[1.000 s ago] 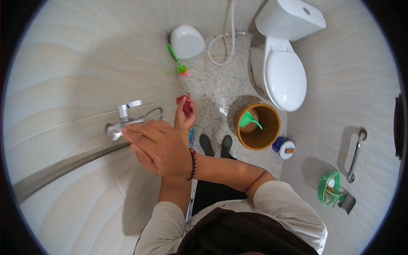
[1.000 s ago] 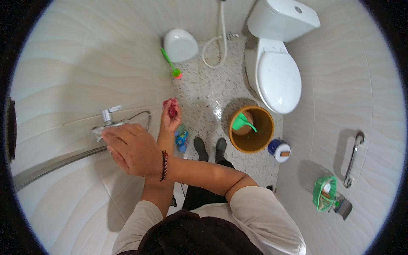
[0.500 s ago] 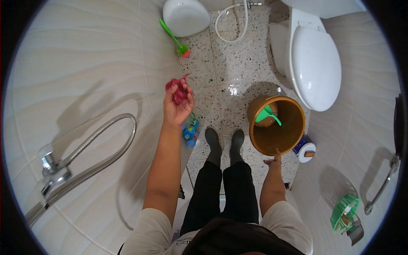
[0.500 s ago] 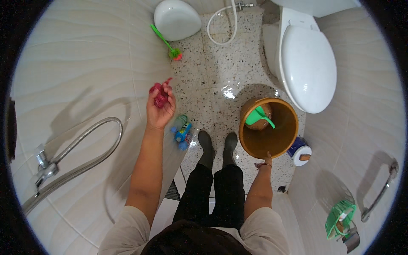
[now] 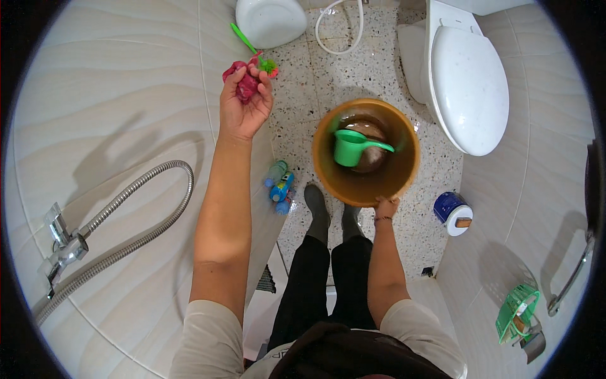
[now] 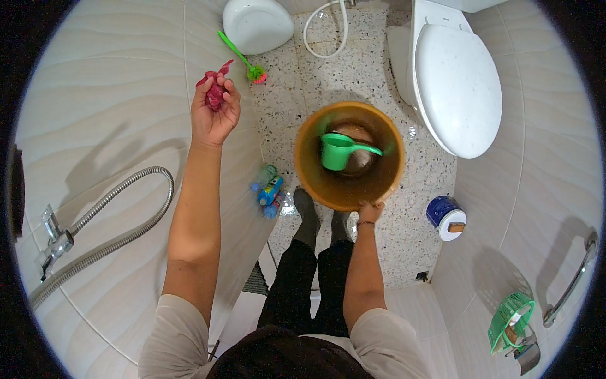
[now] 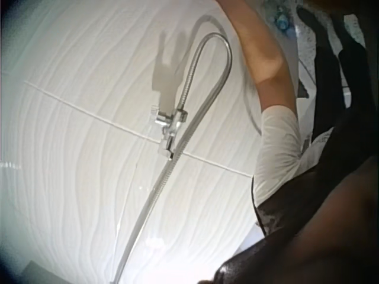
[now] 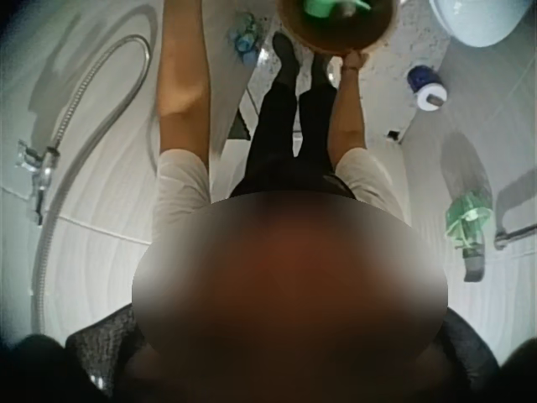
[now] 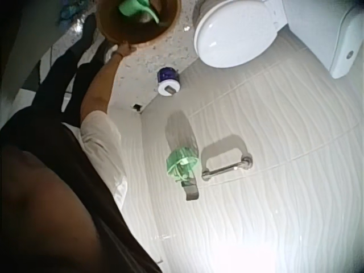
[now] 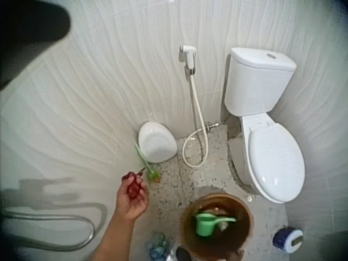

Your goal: The person wipes a glass shower door with a pink cloth, then rinses and wrings the cloth under a tap. They proceed to wipe the toilet tank, lid, and seat, repeatedly rinsing and wringing the cloth between sections. The person also wipes the bidet sprayer and the floor around the toilet.

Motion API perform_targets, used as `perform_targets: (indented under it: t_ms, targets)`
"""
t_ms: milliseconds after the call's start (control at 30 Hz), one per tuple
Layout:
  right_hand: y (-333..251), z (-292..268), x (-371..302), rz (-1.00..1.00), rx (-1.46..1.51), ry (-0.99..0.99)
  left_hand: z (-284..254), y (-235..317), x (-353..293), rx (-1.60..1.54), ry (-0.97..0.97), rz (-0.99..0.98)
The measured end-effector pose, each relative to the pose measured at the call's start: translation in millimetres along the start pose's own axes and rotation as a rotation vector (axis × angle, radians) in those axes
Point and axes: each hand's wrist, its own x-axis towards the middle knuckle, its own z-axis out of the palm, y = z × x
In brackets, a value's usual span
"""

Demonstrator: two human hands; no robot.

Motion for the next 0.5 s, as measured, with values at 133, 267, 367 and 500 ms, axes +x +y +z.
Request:
perform_targets:
  t_ms: [133, 267, 367, 500]
  targets:
    - [13, 82, -18, -0.133, -0.174, -0.239, 12, -14, 19, -0.004, -0.012, -0.083]
    - [19, 156, -45, -0.158, -0.411, -0.371, 22, -46, 32, 0.075, -0.03, -0.147]
    - [14, 180, -47, -0.087, -0.411, -0.446, 23, -79, 30, 0.076, -0.075, -0.251]
    - [2, 153, -15, -0.006, -0.288, -0.528, 32, -142, 18, 0.1, -0.029, -0.38]
